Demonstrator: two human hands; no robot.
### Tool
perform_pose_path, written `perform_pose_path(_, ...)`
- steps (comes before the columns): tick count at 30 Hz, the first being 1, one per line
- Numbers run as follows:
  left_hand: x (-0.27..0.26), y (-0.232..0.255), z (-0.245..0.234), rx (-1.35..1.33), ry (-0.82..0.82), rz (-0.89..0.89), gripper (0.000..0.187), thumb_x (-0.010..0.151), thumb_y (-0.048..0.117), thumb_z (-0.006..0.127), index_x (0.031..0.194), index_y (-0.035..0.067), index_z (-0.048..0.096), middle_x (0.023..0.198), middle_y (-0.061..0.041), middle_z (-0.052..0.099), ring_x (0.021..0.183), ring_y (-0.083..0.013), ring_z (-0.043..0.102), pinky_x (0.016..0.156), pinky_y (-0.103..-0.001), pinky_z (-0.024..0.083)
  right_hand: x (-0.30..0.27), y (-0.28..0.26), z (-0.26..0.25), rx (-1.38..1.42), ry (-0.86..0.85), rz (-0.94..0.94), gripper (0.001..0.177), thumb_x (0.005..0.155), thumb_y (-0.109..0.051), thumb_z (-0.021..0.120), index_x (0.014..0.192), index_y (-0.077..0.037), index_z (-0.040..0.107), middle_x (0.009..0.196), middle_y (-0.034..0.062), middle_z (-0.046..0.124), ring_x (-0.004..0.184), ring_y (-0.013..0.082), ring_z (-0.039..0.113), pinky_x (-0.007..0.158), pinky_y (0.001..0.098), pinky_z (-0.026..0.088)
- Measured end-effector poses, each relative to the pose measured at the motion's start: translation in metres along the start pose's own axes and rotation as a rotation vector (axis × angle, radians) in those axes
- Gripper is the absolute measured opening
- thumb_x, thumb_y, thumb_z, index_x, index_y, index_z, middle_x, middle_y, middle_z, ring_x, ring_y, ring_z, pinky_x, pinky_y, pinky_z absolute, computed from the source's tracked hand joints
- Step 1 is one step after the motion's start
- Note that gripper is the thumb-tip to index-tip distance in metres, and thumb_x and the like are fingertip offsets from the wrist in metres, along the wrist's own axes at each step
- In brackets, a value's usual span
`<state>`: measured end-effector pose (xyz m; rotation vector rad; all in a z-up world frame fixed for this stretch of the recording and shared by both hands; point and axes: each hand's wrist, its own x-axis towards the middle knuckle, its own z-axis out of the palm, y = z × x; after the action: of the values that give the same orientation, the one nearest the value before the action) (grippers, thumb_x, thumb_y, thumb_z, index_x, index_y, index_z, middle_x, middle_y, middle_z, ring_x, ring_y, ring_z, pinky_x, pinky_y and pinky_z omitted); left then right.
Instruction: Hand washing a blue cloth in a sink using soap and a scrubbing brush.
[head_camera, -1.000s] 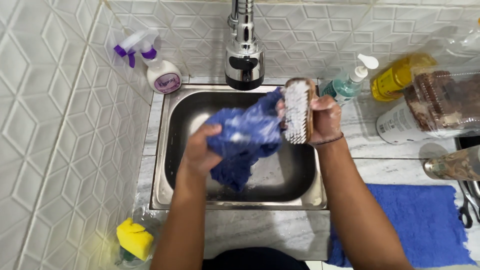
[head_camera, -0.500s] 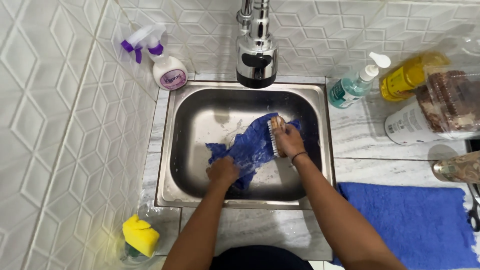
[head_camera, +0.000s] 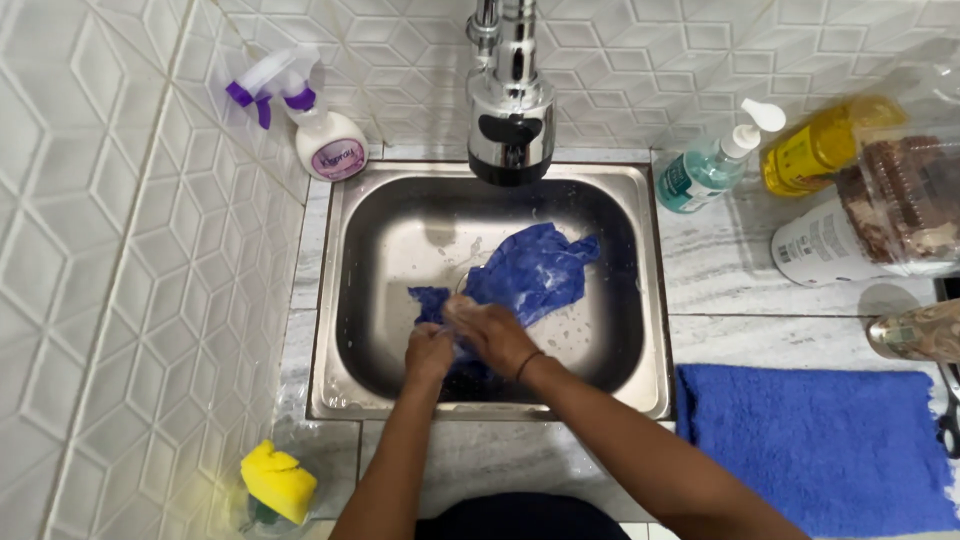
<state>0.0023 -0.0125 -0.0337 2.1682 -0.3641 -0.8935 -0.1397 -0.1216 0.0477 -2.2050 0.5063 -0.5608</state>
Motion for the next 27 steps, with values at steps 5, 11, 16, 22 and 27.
perform_pose_path(5,-0.059,0.046,-0.031,0.07,-0.033,0.064,0.021,0.085,0.027,0.069,0.094,0.009,0.069,0.086,-0.015,0.075,0.083,-0.03,0.073,0.078,-0.041,0.056,0.014,-0.003,-0.058,-0.256,-0.046,0.486,0.029,0.107,-0.032,0.051,0.115,-0.017,0.074,0.096,0.0135,0.076,0.081,0.0269,0.075,0.076,0.0396,0.061)
perform_pose_path(11,-0.073,0.071,-0.039,0.307,-0.081,0.109,0.023,0.093,0.03,0.059,0.107,0.013,0.064,0.099,-0.021,0.074,0.099,-0.0429,0.07,0.089,-0.051,0.054,0.024,0.002,-0.043,-0.382,0.13,0.278,0.032,0.097,-0.035,0.058,0.123,-0.02,0.073,0.098,0.0162,0.074,0.087,0.0317,0.072,0.077,0.0424,0.058)
perform_pose_path(16,-0.072,0.079,-0.042,0.333,-0.072,0.008,0.026,0.096,0.035,0.056,0.108,0.013,0.063,0.105,-0.023,0.072,0.105,-0.0448,0.068,0.091,-0.054,0.053,-0.009,0.008,-0.021,-0.049,-0.126,0.144,0.029,0.103,-0.032,0.059,0.125,-0.015,0.068,0.109,0.014,0.075,0.097,0.0299,0.072,0.087,0.0423,0.057)
perform_pose_path(22,-0.125,0.125,-0.078,0.368,-0.141,0.077,0.025,0.094,0.035,0.053,0.106,0.016,0.064,0.102,-0.019,0.075,0.104,-0.0424,0.068,0.093,-0.055,0.052,0.015,0.052,-0.087,-0.634,0.003,0.155,0.022,0.095,-0.021,0.066,0.114,-0.021,0.078,0.092,0.0187,0.074,0.089,0.0379,0.069,0.083,0.049,0.054)
perform_pose_path(27,-0.086,0.107,-0.05,0.366,-0.131,0.126,0.023,0.095,0.029,0.052,0.11,0.012,0.06,0.102,-0.024,0.073,0.101,-0.0453,0.069,0.092,-0.055,0.053,0.037,-0.007,-0.076,-0.018,0.103,0.334,0.03,0.102,-0.023,0.054,0.127,-0.009,0.062,0.117,0.0202,0.066,0.106,0.0361,0.066,0.088,0.048,0.054)
